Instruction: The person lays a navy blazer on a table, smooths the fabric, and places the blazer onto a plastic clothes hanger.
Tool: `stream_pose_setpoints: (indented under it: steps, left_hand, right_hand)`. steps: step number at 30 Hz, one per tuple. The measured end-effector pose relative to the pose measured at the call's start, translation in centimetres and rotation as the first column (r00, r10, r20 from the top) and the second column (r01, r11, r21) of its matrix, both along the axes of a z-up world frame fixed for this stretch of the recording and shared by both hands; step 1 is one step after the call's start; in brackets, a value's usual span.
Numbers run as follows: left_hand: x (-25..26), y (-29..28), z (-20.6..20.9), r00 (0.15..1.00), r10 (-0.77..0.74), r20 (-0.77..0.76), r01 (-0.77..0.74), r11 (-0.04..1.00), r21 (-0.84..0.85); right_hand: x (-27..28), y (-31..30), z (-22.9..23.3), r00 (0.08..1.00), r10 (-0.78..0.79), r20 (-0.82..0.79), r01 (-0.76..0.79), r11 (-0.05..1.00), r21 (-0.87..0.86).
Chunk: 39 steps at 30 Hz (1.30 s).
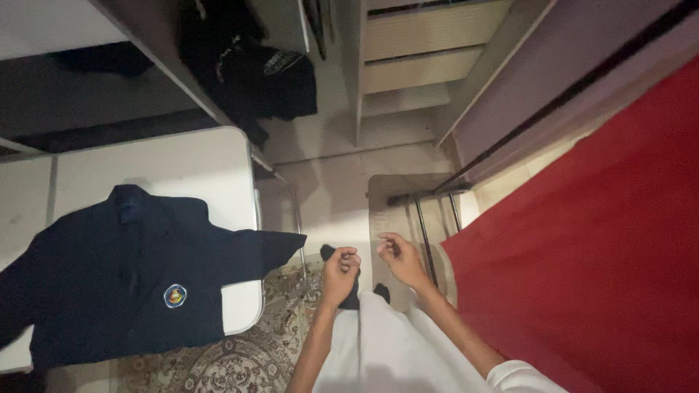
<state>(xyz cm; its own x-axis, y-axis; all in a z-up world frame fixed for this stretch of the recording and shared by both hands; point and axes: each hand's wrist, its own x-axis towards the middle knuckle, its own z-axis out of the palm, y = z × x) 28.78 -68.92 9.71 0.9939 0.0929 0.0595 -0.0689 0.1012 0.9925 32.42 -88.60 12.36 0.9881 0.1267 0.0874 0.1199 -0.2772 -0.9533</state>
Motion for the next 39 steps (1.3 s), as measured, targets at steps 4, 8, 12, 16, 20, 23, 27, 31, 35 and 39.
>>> stream_pose_setpoints:
  steps: [4, 8, 12, 16, 20, 23, 27, 31, 35, 39]
  left_hand:
    - [2.0, 0.9, 0.5, 0.997, 0.046, 0.054, -0.047, 0.999, 0.019]
    - [5.7, 1.6, 1.2, 0.996, 0.085, 0.040, -0.086, 0.996, 0.033]
    - [10.4, 3.2, 1.8, 0.998, 0.056, -0.023, -0.057, 0.998, -0.019]
    - [15.6, 5.9, 3.5, 0.993, 0.085, 0.080, -0.094, 0.988, 0.121]
    - [20.0, 9.5, 5.1, 0.994, 0.080, 0.070, -0.092, 0.978, 0.188]
    - [22.3, 11.4, 5.8, 0.996, 0.080, 0.050, -0.088, 0.980, 0.178]
    - [25.1, 13.7, 6.1, 0.998, 0.064, 0.004, -0.064, 0.994, 0.092]
    - [28.1, 14.8, 6.5, 0.996, 0.071, 0.046, -0.074, 0.995, 0.073]
    - [31.4, 15.9, 8.3, 0.994, 0.071, 0.081, -0.080, 0.991, 0.106]
    - [34.8, 16.5, 10.8, 0.987, 0.138, 0.081, -0.155, 0.949, 0.275]
  right_hand:
    - [3.0, 0.8, 1.0, 0.998, 0.053, 0.042, -0.055, 0.997, 0.052]
    - [6.7, 1.7, 1.6, 0.997, 0.071, 0.010, -0.071, 0.997, 0.014]
    - [11.4, 3.6, 3.1, 0.997, 0.067, 0.038, -0.064, 0.996, -0.069]
    - [15.9, 6.6, 5.6, 0.998, 0.053, -0.028, -0.055, 0.996, -0.067]
    - [20.7, 9.7, 6.3, 0.999, 0.047, -0.002, -0.047, 0.999, -0.012]
    - [23.7, 11.4, 6.7, 0.998, 0.064, 0.008, -0.064, 0.996, 0.057]
    - [26.0, 13.0, 6.2, 0.998, 0.061, -0.006, -0.059, 0.988, 0.140]
    - [28.1, 14.1, 6.0, 0.994, 0.080, -0.079, -0.059, 0.970, 0.236]
    - [30.2, 14.7, 7.5, 0.998, 0.056, -0.027, -0.055, 0.998, 0.036]
    - [33.6, 15.8, 8.9, 0.991, 0.082, -0.107, -0.068, 0.989, 0.133]
